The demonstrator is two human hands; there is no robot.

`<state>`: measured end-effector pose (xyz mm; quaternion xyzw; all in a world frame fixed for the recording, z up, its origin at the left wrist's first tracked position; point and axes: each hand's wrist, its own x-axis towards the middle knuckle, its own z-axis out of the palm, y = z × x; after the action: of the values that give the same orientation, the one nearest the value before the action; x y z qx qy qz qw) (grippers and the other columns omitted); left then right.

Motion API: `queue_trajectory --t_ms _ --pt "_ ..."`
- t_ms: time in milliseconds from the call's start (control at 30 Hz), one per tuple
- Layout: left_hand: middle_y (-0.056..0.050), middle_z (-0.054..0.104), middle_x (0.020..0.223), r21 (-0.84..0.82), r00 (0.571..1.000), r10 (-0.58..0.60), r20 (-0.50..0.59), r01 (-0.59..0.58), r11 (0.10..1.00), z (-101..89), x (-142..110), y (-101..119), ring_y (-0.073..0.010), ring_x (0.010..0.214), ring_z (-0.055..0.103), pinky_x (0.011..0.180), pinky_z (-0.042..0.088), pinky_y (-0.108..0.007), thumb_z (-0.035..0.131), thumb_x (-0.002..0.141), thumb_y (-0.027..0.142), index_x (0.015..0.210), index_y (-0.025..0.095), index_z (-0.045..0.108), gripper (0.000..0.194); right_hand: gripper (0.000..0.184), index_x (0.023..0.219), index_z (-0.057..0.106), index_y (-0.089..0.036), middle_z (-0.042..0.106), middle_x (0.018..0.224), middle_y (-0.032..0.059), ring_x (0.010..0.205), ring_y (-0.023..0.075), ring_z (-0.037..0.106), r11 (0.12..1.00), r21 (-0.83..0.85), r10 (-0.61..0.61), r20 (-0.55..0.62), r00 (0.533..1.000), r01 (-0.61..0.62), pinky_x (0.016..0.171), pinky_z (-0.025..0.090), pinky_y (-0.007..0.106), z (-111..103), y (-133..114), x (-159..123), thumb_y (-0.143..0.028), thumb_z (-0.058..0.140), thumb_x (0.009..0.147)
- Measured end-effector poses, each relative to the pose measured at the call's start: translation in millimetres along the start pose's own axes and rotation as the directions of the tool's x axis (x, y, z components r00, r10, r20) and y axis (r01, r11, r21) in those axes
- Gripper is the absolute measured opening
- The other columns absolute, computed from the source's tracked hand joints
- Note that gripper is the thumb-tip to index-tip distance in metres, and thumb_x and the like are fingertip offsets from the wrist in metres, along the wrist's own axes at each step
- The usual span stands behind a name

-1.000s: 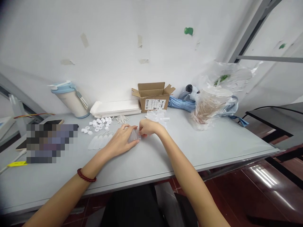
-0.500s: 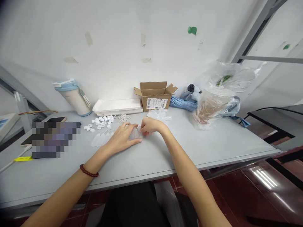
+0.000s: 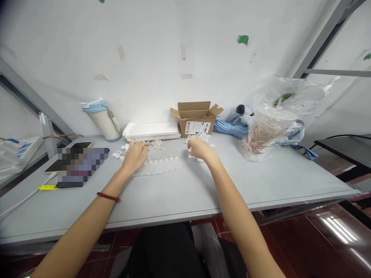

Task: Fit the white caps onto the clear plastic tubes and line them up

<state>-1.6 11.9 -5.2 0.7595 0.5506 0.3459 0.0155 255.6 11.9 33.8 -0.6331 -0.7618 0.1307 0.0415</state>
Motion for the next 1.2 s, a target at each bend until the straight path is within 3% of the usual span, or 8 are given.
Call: queue_trajectory --t_ms 133,300,500,633,867,1200 --pt "-0.011 0.067 0.104 -0.008 0.994 0.03 0.102 -0.029 1.0 4.2 3.7 1.1 -0.0299 0.106 0.049 0.093 0.038 -0.046 0.035 0.083 0.021 0.092 0.015 0.068 0.035 0.031 0.096 0.066 -0.018 0.066 0.097 0.0094 0.084 0.0213 0.062 0.998 -0.058 0.012 0.048 0.999 -0.009 0.059 0.039 0.025 2.2 -3.1 0.8 -0.006 0.066 0.067" --pt "-0.006 0.062 0.119 0.1 0.963 0.061 0.262 -0.09 0.991 5.7 6.3 6.8 -0.032 0.115 0.043 0.092 0.036 -0.051 0.034 0.085 0.023 0.096 0.02 0.068 0.036 0.037 0.094 0.067 -0.017 0.066 0.096 0.01 0.085 0.0224 0.062 0.996 -0.086 0.007 0.06 0.998 -0.002 0.059 0.038 0.025 5.9 -7.9 1.1 0.0 0.068 0.06" --pt "-0.008 0.059 0.123 0.215 0.925 0.051 0.377 -0.141 0.966 2.5 8.7 11.9 -0.03 0.116 0.043 0.092 0.038 -0.048 0.03 0.086 0.02 0.096 0.018 0.066 0.038 0.031 0.098 0.065 -0.016 0.065 0.099 0.0091 0.09 0.0207 0.059 0.997 -0.06 -0.059 -0.015 0.998 0.058 0.062 0.037 0.024 7.5 -9.6 0.4 -0.008 0.067 0.068" --pt "-0.01 0.06 0.122 0.241 0.925 0.039 0.378 -0.139 0.961 1.6 9.2 6.8 -0.0305 0.114 0.044 0.091 0.039 -0.047 0.031 0.085 0.018 0.102 0.015 0.065 0.038 0.015 0.088 0.067 -0.015 0.067 0.087 0.0063 0.082 0.0174 0.058 0.975 0.065 -0.195 -0.21 0.958 0.212 0.064 0.038 0.024 8.6 -13.5 1.9 -0.014 0.066 0.073" --pt "-0.009 0.063 0.116 0.195 0.943 0.038 0.331 -0.107 0.975 4.8 8.5 -2.2 -0.0288 0.109 0.047 0.093 0.039 -0.041 0.035 0.083 0.015 0.106 0.013 0.065 0.038 0.013 0.086 0.068 -0.014 0.068 0.088 0.0061 0.069 0.0134 0.056 0.925 0.135 -0.26 -0.453 0.852 0.355 0.07 0.041 0.027 18.0 -20.5 8.1 -0.011 0.064 0.074" --pt "-0.007 0.059 0.124 0.11 0.965 0.097 0.242 -0.126 0.986 6.1 4.8 -3.5 -0.0299 0.117 0.041 0.097 0.037 -0.045 0.036 0.08 0.014 0.111 0.012 0.063 0.04 0.005 0.077 0.067 -0.015 0.067 0.073 0.0031 0.066 0.0136 0.057 0.915 0.288 -0.139 -0.433 0.891 0.283 0.067 0.041 0.026 18.5 -16.2 13.3 -0.013 0.064 0.073"
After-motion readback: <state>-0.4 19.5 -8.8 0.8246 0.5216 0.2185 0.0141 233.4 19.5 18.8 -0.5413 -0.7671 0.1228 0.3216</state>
